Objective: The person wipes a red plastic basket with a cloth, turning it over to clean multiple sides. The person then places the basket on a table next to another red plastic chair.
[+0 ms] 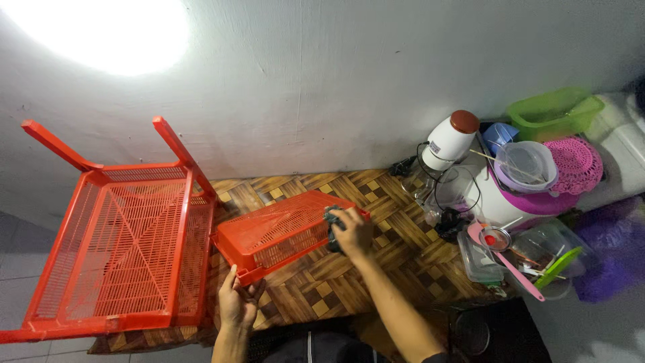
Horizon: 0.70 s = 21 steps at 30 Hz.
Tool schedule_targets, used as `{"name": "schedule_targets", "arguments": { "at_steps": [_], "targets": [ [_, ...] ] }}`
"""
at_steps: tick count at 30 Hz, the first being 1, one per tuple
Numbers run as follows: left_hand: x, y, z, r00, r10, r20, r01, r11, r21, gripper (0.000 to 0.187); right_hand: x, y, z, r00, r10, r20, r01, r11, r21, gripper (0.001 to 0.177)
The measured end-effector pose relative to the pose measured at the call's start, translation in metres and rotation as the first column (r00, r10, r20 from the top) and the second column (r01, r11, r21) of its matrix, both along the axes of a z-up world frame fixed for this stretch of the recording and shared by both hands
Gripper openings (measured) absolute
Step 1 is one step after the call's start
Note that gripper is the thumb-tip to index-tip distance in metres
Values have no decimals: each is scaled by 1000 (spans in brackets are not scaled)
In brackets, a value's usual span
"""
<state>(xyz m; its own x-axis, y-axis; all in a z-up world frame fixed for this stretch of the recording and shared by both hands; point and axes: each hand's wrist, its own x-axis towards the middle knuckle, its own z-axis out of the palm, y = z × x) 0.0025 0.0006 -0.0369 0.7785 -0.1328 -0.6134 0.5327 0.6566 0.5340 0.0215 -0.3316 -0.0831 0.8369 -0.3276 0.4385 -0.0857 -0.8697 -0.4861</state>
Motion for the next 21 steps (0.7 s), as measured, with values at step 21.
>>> {"name": "schedule_targets", "arguments": {
  "at_steps": [21],
  "targets": [
    [-10, -6, -12, 984, -79, 161, 97, 989, -108, 41, -58, 109, 132, 844, 490, 217, -536, 760, 369, 37]
  ]
}}
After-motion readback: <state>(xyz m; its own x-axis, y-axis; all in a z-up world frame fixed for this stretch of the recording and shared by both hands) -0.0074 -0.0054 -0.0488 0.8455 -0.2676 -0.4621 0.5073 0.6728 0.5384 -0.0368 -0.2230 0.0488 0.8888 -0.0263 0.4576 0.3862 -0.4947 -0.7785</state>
